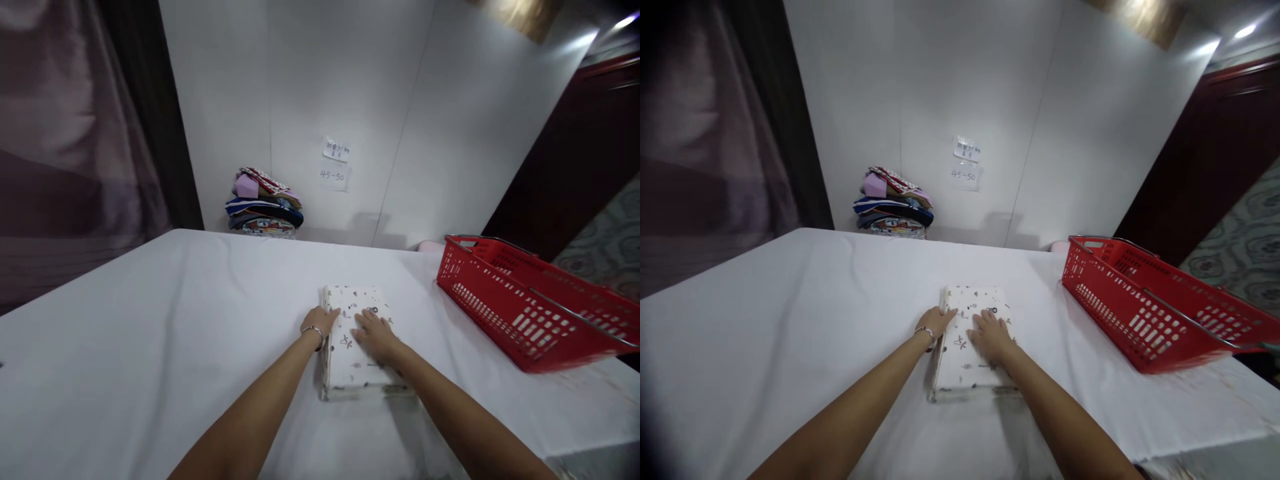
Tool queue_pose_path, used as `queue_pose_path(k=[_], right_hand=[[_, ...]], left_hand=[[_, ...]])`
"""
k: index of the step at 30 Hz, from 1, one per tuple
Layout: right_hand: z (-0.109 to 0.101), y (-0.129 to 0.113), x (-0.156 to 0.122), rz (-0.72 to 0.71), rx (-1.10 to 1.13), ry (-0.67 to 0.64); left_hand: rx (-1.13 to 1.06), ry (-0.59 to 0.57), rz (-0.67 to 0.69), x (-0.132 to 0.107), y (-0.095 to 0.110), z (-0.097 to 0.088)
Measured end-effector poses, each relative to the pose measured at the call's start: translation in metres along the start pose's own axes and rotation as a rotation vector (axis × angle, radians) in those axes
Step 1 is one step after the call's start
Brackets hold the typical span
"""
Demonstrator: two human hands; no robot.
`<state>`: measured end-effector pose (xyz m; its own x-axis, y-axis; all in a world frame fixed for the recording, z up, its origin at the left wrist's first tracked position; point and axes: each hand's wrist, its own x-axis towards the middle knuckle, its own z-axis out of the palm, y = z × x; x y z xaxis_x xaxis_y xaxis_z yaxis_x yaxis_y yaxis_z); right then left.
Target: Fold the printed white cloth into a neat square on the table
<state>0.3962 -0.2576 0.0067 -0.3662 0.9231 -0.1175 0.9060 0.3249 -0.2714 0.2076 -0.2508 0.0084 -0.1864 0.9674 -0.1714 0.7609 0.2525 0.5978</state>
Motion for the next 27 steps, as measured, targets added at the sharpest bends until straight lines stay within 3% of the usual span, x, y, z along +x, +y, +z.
queue_pose_path(k=[5,9,13,15,18,20,23,27], right_hand=[[-0.017,0.008,0.030,0.079,-0.030,0.121],[-0.011,0.025,0.044,0.212,-0.044,0.088],[-0.003,0.033,0.048,0.207,-0.035,0.070],[-0.002,0.033,0.048,0.203,-0.042,0.075],[-0.001,0.032,0.047,0.206,-0.056,0.088],[-0.001,0.032,0.046,0.207,-0.053,0.087],[-0.003,0.032,0.046,0.200,-0.031,0.069],[-0.014,0.030,0.054,0.181,-0.025,0.055]], left_hand=[[0.085,0.037,-0.011,0.008,0.006,0.006],[0.127,0.059,0.011,0.006,0.002,0.010],[0.164,0.074,0.027,0.007,0.005,0.002],[0.210,0.191,0.097,0.009,0.015,-0.002],[0.300,0.315,0.330,0.016,0.030,-0.001],[0.355,0.237,0.417,0.022,0.033,0.006],[0.358,0.075,0.304,0.031,0.026,0.019],[0.330,0.040,0.235,0.038,0.015,0.027]])
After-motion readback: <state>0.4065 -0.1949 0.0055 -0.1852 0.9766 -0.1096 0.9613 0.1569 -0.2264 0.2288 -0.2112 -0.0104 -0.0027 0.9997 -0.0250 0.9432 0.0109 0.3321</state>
